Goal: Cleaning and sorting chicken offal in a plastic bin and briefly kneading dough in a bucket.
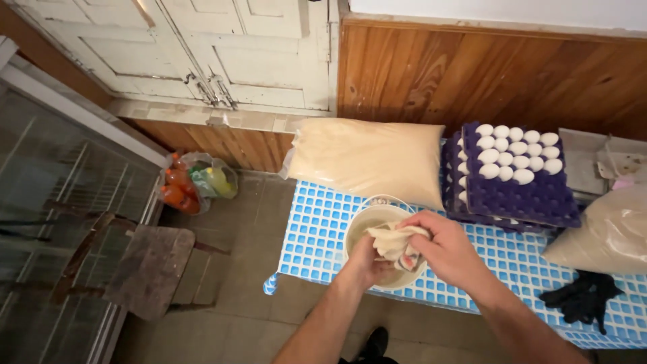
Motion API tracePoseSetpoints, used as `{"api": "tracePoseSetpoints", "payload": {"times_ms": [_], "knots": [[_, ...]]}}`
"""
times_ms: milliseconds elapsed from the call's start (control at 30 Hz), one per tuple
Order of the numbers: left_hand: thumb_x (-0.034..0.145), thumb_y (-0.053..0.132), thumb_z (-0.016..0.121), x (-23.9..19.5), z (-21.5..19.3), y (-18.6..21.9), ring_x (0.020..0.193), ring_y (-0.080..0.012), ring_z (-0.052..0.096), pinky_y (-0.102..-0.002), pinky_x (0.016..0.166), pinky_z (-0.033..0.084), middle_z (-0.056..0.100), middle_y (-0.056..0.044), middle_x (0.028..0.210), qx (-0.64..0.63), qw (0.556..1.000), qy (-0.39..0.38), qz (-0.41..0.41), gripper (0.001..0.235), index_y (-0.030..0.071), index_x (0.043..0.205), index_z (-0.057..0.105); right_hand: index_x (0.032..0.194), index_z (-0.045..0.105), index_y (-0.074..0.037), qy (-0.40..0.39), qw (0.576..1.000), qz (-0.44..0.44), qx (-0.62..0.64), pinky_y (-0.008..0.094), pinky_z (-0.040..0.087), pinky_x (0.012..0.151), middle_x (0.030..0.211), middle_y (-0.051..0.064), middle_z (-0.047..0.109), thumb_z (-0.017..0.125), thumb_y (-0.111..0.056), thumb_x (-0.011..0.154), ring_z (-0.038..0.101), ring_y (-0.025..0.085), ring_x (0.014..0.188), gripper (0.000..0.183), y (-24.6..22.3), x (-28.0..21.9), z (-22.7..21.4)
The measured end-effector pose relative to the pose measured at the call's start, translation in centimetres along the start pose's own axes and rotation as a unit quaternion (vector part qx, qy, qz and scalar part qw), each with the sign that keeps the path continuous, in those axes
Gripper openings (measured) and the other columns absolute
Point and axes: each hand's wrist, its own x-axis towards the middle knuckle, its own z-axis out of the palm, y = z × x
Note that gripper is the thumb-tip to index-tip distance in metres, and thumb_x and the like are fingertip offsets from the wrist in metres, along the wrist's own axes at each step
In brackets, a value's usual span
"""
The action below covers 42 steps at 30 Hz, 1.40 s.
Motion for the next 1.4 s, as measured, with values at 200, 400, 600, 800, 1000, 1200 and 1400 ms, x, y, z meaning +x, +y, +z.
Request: {"api": "tracePoseSetpoints", "payload": {"times_ms": [200,400,600,800,1000,1200,1400], "knots": [[0.091,0.022,0.063,-0.8,-0.1,-0.2,0.107,-0.0261,0.069,-0.038,0.076,0.062,0.075,-0.012,0.115,-0.010,0.998,0.034,0.056,0.031,0.010,0.116,0.074,0.115,0.073,-0.007,0.105,0.953,0.151,0.239,0.036,0.053,0.078,0.107,0.007,0.073,0.059,-0.011,0.090,0.066,0.021,0.094,0.029,6.2,1.8,3.0],[0.089,0.006,0.057,5.9,-2.7,-3.5,0.086,-0.0295,0.072,-0.041,0.067,0.059,0.076,-0.016,0.096,-0.051,0.979,0.129,0.153,0.023,0.008,0.105,0.073,0.138,0.053,0.003,0.150,0.900,0.236,0.335,0.054,0.057,0.083,0.131,0.032,0.058,0.055,-0.023,0.102,0.062,0.045,0.113,0.045,10.0,2.3,8.5],[0.089,0.011,0.057,-0.6,2.4,-3.2,0.088,-0.0176,0.061,-0.030,0.076,0.050,0.068,-0.005,0.093,0.052,0.970,0.142,0.191,0.009,0.014,0.093,0.065,0.129,0.064,-0.014,0.104,0.850,0.266,0.443,0.035,0.049,0.066,0.108,0.008,0.068,0.051,-0.043,0.097,0.063,0.023,0.091,0.045,11.6,2.8,12.3],[0.091,0.023,0.052,-1.5,1.5,-4.2,0.106,-0.0235,0.066,-0.038,0.096,0.051,0.070,-0.009,0.116,0.253,0.909,0.208,0.258,0.021,0.019,0.107,0.065,0.136,0.062,-0.011,0.208,0.810,0.227,0.499,0.036,0.054,0.079,0.118,0.014,0.071,0.061,-0.001,0.087,0.067,0.027,0.099,0.050,9.7,3.6,12.0],[0.089,0.016,0.048,0.0,0.8,-5.4,0.103,-0.0310,0.061,-0.046,0.093,0.048,0.068,-0.013,0.108,0.400,0.823,0.205,0.348,0.025,0.013,0.106,0.066,0.123,0.068,-0.003,0.151,0.815,0.197,0.524,0.037,0.056,0.083,0.106,0.016,0.072,0.058,-0.011,0.096,0.068,0.028,0.094,0.030,11.5,4.1,13.1],[0.094,0.015,0.050,-2.3,-0.4,-4.9,0.103,-0.0293,0.064,-0.042,0.091,0.051,0.072,-0.014,0.107,0.486,0.764,0.086,0.414,0.022,0.006,0.102,0.068,0.122,0.068,-0.006,0.169,0.804,0.229,0.522,0.032,0.051,0.069,0.095,0.015,0.070,0.058,-0.005,0.085,0.065,0.024,0.082,0.039,14.1,5.3,13.3],[0.089,0.034,0.058,-2.2,0.5,-2.9,0.118,-0.0184,0.066,-0.031,0.105,0.048,0.069,-0.006,0.128,0.159,0.937,0.201,0.236,0.047,0.015,0.131,0.065,0.096,0.054,-0.010,0.184,0.754,0.252,0.578,0.027,0.028,0.032,0.066,0.010,0.047,0.050,-0.006,0.083,0.039,0.018,0.041,0.014,15.8,5.2,13.3]]}}
